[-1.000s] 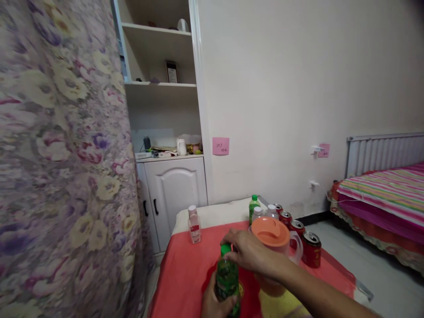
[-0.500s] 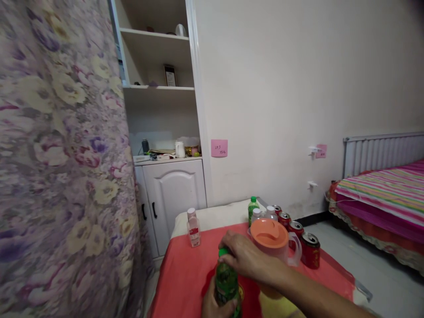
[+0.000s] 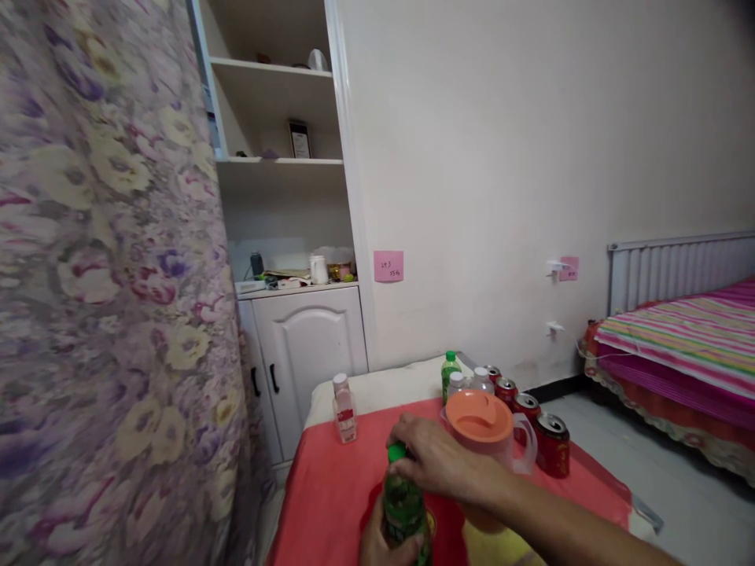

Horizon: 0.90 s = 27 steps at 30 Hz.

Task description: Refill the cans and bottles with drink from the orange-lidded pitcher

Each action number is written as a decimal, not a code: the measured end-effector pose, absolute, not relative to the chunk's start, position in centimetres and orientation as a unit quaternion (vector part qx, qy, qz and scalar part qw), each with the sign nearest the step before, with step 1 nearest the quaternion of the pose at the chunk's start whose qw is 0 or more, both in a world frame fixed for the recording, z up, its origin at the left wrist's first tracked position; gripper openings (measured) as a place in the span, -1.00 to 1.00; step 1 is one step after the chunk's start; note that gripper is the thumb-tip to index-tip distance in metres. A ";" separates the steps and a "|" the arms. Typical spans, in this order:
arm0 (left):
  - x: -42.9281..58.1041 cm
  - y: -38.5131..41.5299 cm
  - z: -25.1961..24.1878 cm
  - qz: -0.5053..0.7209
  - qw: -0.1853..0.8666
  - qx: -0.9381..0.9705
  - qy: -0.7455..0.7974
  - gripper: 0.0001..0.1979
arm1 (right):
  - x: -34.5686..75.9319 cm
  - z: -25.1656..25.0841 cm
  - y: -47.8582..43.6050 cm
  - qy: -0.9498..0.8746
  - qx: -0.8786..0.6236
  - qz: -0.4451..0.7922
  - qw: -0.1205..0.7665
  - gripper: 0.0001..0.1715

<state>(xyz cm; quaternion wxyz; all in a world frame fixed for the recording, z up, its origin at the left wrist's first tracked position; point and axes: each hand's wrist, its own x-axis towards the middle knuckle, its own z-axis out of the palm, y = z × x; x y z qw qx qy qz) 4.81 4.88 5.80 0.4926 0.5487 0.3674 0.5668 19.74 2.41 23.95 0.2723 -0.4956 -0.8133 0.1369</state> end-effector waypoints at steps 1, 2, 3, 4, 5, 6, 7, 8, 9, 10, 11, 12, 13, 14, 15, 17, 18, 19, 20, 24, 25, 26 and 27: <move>4.8 4.8 5.8 0.569 0.496 0.545 0.366 -0.21 | 19.7 23.8 2.4 -0.812 -0.499 0.135 0.271 -0.77; 4.8 4.8 5.9 0.569 0.498 0.544 0.364 -0.23 | 19.7 23.7 2.4 -0.811 -0.501 0.134 0.270 -0.75; 4.7 4.7 6.1 0.569 0.498 0.545 0.363 -0.26 | 19.7 23.7 2.5 -0.811 -0.502 0.132 0.269 -0.73; 4.7 4.6 6.3 0.568 0.496 0.547 0.364 -0.28 | 19.7 23.6 2.5 -0.812 -0.502 0.131 0.269 -0.71; 4.7 4.5 6.5 0.567 0.493 0.550 0.366 -0.29 | 19.8 23.7 2.6 -0.813 -0.500 0.131 0.268 -0.69; 4.7 4.5 6.8 0.565 0.491 0.551 0.368 -0.30 | 19.9 23.7 2.7 -0.815 -0.498 0.132 0.266 -0.67; 4.6 4.4 7.0 0.564 0.490 0.552 0.369 -0.30 | 20.0 23.8 2.8 -0.816 -0.496 0.132 0.265 -0.62; 4.6 4.4 7.1 0.564 0.490 0.552 0.371 -0.30 | 20.1 23.9 2.8 -0.818 -0.495 0.132 0.263 -0.56; 4.6 4.4 7.2 0.564 0.489 0.551 0.372 -0.30 | 20.2 24.0 2.9 -0.819 -0.494 0.132 0.261 -0.51; 4.6 4.5 7.2 0.565 0.487 0.552 0.373 -0.29 | 20.3 24.1 3.0 -0.820 -0.493 0.131 0.260 -0.49; 4.7 4.5 7.1 0.565 0.485 0.554 0.372 -0.28 | 20.4 24.1 3.1 -0.822 -0.491 0.129 0.259 -0.50; 4.7 4.6 7.0 0.565 0.484 0.556 0.371 -0.28 | 20.4 24.0 3.1 -0.823 -0.489 0.127 0.260 -0.54; 4.7 4.7 6.8 0.565 0.484 0.557 0.368 -0.27 | 20.4 24.0 3.2 -0.825 -0.486 0.124 0.260 -0.60; 4.7 4.8 6.6 0.564 0.487 0.558 0.366 -0.27 | 20.4 23.8 3.2 -0.827 -0.483 0.121 0.260 -0.66; 4.7 4.9 6.5 0.563 0.491 0.556 0.365 -0.28 | 20.3 23.7 3.3 -0.829 -0.481 0.118 0.261 -0.70; 4.5 5.1 6.3 0.564 0.492 0.550 0.371 -0.27 | 20.2 23.6 3.4 -0.831 -0.475 0.112 0.266 -0.74; 4.4 5.1 6.4 0.567 0.488 0.546 0.377 -0.25 | 20.2 23.7 3.5 -0.832 -0.472 0.109 0.270 -0.75; 4.1 5.2 6.5 0.568 0.484 0.544 0.383 -0.22 | 20.2 23.9 3.7 -0.832 -0.470 0.106 0.276 -0.76; 3.9 5.3 6.6 0.570 0.478 0.543 0.390 -0.20 | 20.3 24.3 3.9 -0.830 -0.469 0.102 0.283 -0.76; 3.1 5.7 6.6 0.590 0.458 0.514 0.422 -0.09 | 21.6 27.1 5.4 -0.813 -0.479 0.077 0.323 -0.75; 3.0 5.9 6.4 0.604 0.449 0.499 0.430 -0.09 | 22.2 28.1 5.8 -0.806 -0.484 0.069 0.334 -0.75; 3.0 6.1 6.2 0.617 0.441 0.484 0.436 -0.09 | 22.8 29.2 6.2 -0.800 -0.488 0.057 0.345 -0.76; 3.1 6.2 5.9 0.626 0.437 0.474 0.438 -0.09 | 23.6 30.3 6.6 -0.794 -0.492 0.048 0.353 -0.77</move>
